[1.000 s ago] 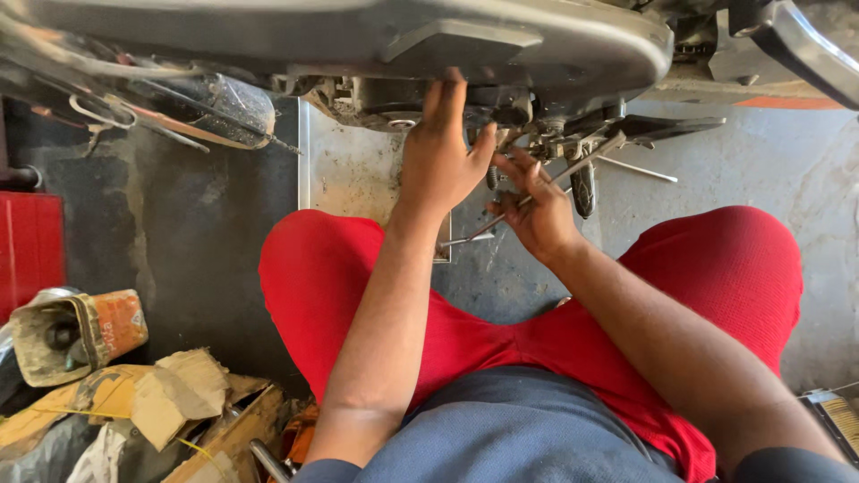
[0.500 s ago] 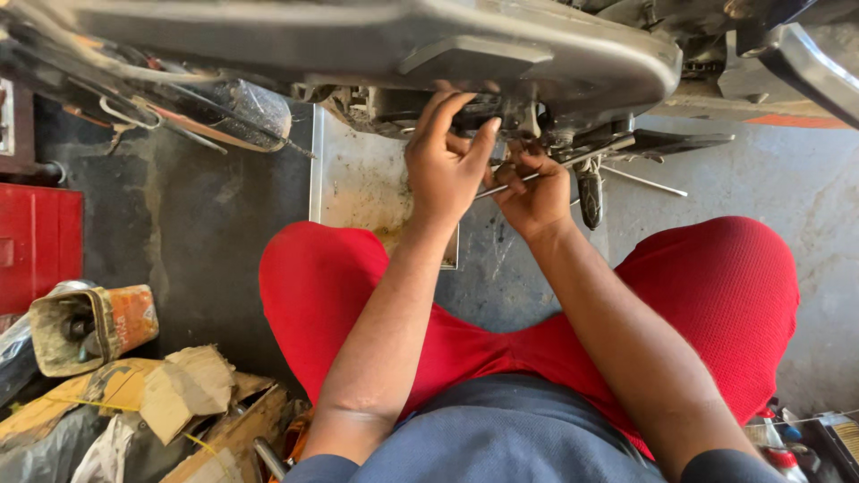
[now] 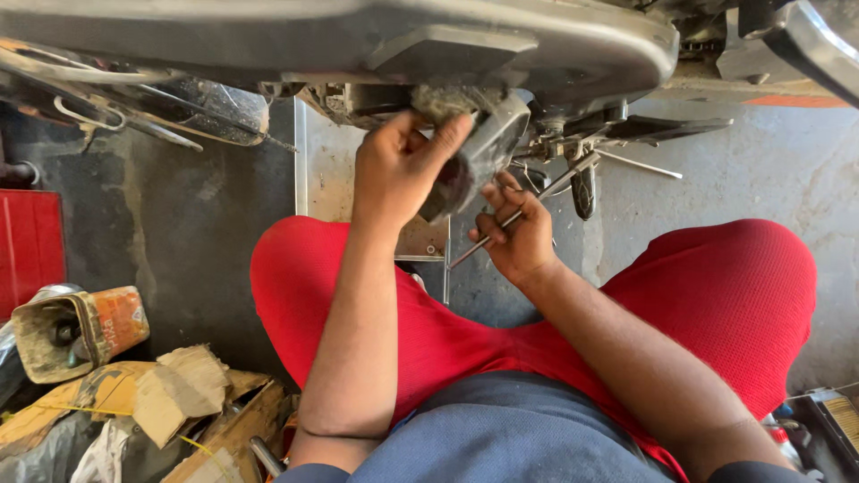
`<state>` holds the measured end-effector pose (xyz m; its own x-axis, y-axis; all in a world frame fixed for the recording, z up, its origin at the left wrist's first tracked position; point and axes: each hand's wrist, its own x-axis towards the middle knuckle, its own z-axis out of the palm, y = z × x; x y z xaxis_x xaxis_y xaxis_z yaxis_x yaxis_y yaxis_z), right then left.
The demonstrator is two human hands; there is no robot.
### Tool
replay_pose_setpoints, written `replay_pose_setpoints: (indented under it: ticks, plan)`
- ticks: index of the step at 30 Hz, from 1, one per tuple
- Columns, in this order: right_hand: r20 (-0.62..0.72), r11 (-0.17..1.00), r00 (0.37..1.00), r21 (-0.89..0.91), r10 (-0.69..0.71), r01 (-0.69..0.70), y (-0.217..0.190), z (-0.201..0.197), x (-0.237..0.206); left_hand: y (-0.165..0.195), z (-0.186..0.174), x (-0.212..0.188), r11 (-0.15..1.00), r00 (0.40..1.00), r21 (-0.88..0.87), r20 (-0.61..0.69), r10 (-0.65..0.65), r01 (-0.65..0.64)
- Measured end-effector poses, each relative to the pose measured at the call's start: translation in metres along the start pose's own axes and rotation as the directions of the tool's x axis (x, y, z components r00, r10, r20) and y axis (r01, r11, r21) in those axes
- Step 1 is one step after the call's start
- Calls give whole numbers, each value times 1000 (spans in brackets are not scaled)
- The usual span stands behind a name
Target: The person is working on the underside of a motorcycle, using a T-handle wrench and pliers to adjust and tighten components near the engine and chain area. The person removes a bolt and places it in a metal tray, then continues to manipulate parts of the motorcycle's undercarriage.
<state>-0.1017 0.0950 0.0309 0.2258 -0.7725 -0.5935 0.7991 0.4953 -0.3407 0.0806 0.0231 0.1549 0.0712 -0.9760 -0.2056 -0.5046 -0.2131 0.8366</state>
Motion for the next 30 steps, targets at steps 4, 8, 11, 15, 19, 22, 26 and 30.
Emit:
replay_pose_setpoints:
  ticks: [4, 8, 11, 15, 19, 22, 26, 30]
  plan:
    - [6, 999, 999, -16, 40, -40, 8, -11, 3, -3, -22, -22, 958, 939, -63, 192, 286, -279]
    - [-158, 983, 986, -165, 50, -77, 14, -14, 5, -10, -32, -32, 974, 921, -66, 317, 225, -215]
    - [-152, 936, 988, -343, 23, -75, 18, -17, 4, -18, -32, -28, 998, 921, 0, 385, 65, -71]
    - [-241, 884, 962, -411, 132, -224, 20, -35, 14, -29, -29, -17, 966, 868, 59, 454, 200, -253]
    - [-303, 544, 940, -767, 159, -340, 20, -68, 36, -35, 5, -16, 732, 629, 643, 670, -395, -226]
    - [-352, 177, 929, -913, 111, -367, 15, -91, 51, -47, 58, -26, 649, 529, 681, 709, -466, -340]
    - [-304, -223, 949, -923, -83, -315, -8, -106, 61, -96, 118, -28, 600, 487, 701, 707, -512, -386]
    - [-278, -410, 946, -853, -165, -322, -34, -112, 66, -155, 145, -4, 780, 376, 519, 840, -391, -349]
